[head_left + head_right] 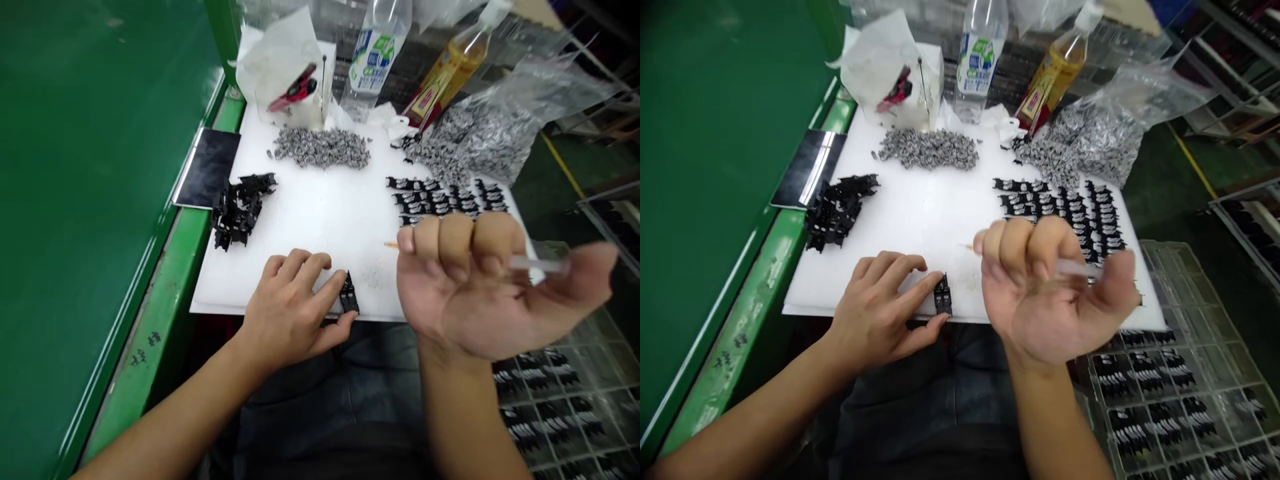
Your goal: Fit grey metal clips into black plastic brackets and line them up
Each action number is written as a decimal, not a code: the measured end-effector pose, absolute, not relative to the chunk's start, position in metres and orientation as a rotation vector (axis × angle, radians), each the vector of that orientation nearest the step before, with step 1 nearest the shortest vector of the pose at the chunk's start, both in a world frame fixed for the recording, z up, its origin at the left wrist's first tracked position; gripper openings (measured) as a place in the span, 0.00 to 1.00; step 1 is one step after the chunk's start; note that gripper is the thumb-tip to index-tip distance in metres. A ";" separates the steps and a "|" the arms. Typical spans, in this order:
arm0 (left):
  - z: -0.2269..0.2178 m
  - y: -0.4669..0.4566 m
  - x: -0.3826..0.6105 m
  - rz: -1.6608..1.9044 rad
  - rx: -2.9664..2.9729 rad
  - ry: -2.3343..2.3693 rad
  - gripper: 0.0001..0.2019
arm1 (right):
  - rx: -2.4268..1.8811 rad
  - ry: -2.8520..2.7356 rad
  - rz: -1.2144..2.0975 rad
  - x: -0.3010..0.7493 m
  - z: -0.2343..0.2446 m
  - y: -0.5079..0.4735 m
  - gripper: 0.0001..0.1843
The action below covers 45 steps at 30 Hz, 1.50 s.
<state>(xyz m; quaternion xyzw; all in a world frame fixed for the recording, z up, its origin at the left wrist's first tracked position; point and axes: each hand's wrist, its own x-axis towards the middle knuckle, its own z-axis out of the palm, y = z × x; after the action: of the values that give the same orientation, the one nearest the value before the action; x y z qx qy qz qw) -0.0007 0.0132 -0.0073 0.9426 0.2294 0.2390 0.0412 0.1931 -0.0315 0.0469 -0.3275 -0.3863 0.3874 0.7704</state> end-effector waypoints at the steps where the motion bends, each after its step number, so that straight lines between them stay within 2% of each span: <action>1: -0.006 0.013 -0.001 0.729 2.883 0.705 0.23 | -0.716 -0.872 0.802 0.193 0.052 -0.019 0.28; 4: -0.003 0.015 -0.001 0.721 2.888 0.715 0.23 | -0.787 -1.074 0.780 0.180 0.056 0.022 0.26; 8: -0.002 0.016 -0.002 0.736 2.871 0.703 0.22 | -1.285 -1.501 0.838 0.177 0.052 0.053 0.26; 12: -0.005 0.015 -0.004 0.732 2.851 0.713 0.21 | -1.460 -1.578 0.621 0.227 0.064 0.061 0.29; 14: -0.006 0.014 -0.005 0.726 2.846 0.719 0.21 | -1.696 -1.640 0.377 0.261 0.066 0.071 0.22; 17: -0.006 0.013 -0.006 0.724 2.843 0.722 0.22 | -1.872 -1.673 0.266 0.296 0.056 0.090 0.10; 19: -0.006 0.013 -0.006 0.717 2.840 0.726 0.22 | -1.919 -1.734 0.251 0.303 0.044 0.102 0.07; 22: -0.007 0.014 -0.006 0.702 2.841 0.728 0.22 | -1.966 -1.810 0.202 0.295 0.030 0.113 0.04; 27: -0.007 0.013 -0.006 0.716 2.841 0.733 0.22 | -1.991 -1.892 0.141 0.284 0.025 0.122 0.10; 33: -0.007 0.013 -0.006 0.723 2.851 0.732 0.22 | -1.938 -1.941 0.127 0.289 0.031 0.109 0.05; 36: -0.008 0.013 -0.006 0.720 2.852 0.737 0.22 | -1.879 -1.948 0.157 0.283 0.039 0.091 0.09; 40: -0.008 0.012 -0.006 0.718 2.852 0.735 0.23 | -1.729 -2.108 0.288 0.261 0.047 0.058 0.07; 45: -0.007 0.012 -0.006 0.717 2.851 0.741 0.22 | -1.592 -2.241 0.376 0.238 0.036 0.036 0.12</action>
<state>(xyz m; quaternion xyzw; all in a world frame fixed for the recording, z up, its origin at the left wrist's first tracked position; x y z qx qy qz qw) -0.0064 0.0117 -0.0075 0.9389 0.2442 0.2362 0.0548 0.2379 0.0355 0.0361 -0.5642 -0.7941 0.1332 0.1827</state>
